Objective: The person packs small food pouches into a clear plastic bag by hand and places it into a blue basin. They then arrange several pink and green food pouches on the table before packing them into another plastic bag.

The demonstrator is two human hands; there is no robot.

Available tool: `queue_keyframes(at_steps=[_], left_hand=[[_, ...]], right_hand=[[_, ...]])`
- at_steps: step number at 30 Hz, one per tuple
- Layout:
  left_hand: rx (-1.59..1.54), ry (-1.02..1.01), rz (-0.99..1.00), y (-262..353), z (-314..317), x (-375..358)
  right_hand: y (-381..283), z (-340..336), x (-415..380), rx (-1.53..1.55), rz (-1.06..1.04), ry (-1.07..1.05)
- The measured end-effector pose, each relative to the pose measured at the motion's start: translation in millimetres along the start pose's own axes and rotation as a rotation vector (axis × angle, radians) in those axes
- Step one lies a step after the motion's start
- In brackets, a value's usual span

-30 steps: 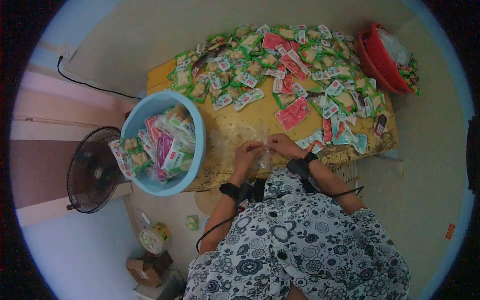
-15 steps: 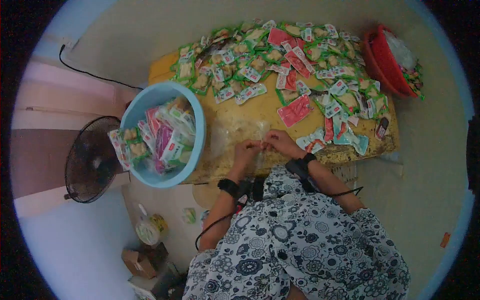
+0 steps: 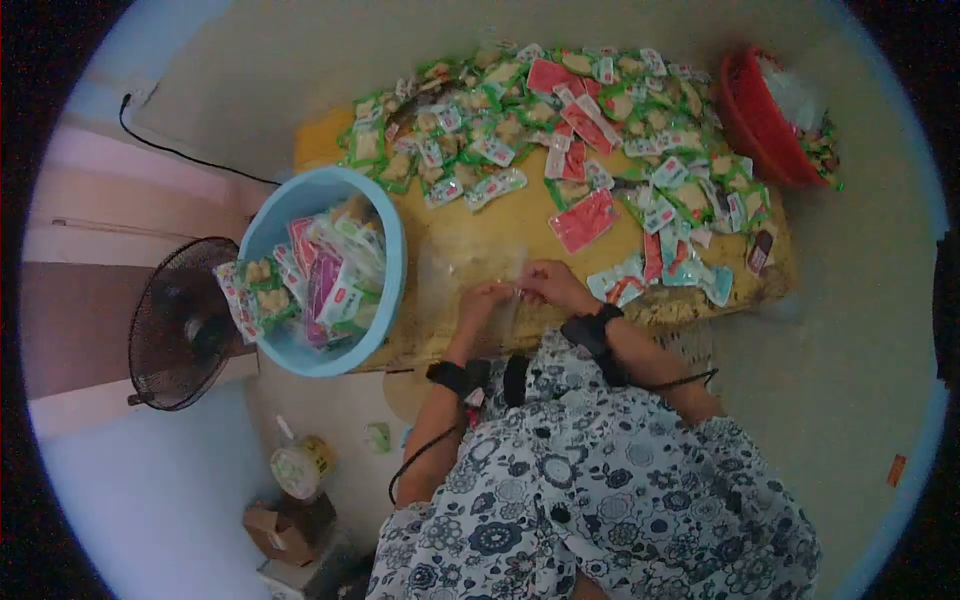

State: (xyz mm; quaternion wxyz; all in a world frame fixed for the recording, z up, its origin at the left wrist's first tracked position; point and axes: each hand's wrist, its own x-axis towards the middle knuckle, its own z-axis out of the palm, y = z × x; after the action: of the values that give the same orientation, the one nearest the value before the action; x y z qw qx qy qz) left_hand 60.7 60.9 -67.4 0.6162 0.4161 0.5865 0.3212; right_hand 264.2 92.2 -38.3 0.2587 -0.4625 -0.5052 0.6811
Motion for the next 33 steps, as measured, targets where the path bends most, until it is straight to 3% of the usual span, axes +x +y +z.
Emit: queue_keyframes(at_steps=[2,5,7,9,11,14,17,20,23,26,29,31,33], left_hand=[[0.121,-0.005,0.078,26,-2,-24],[-0.173,0.072,-0.017,22,1,-28],[0.262,0.128,0.363,8,-5,-22],[0.302,0.187,0.392,-5,-10,-15],[-0.037,0.204,0.042,-10,1,-8],[-0.204,0.178,0.141,-3,9,-14],[-0.124,0.282,0.295,-26,0,-4],[-0.253,0.173,0.402,-15,2,-15],[-0.228,0.216,0.272,18,13,-33],[0.085,0.151,0.338,20,6,-30],[0.185,0.124,0.455,28,8,-36],[0.128,0.123,0.427,21,8,-32],[0.132,0.122,0.383,12,3,-26]], right_hand=[[7,5,-6,0.027,0.006,0.014],[21,-6,-6,-0.014,0.062,0.051],[25,-8,-10,-0.06,0.088,0.081],[28,-9,-11,-0.188,0.048,0.112],[33,-14,-8,-0.395,-0.038,0.154],[19,-12,-10,-0.443,0.052,0.134],[29,-7,-7,-0.252,0.031,0.176],[21,-8,-11,-0.235,0.101,0.19],[39,-12,-8,-0.032,-0.094,0.144],[-3,-17,-29,-0.042,-0.168,0.306],[-4,-57,-35,-0.133,-0.197,0.581],[36,-107,-21,0.009,-0.563,0.75],[27,-139,-42,-0.138,-0.383,1.024]])
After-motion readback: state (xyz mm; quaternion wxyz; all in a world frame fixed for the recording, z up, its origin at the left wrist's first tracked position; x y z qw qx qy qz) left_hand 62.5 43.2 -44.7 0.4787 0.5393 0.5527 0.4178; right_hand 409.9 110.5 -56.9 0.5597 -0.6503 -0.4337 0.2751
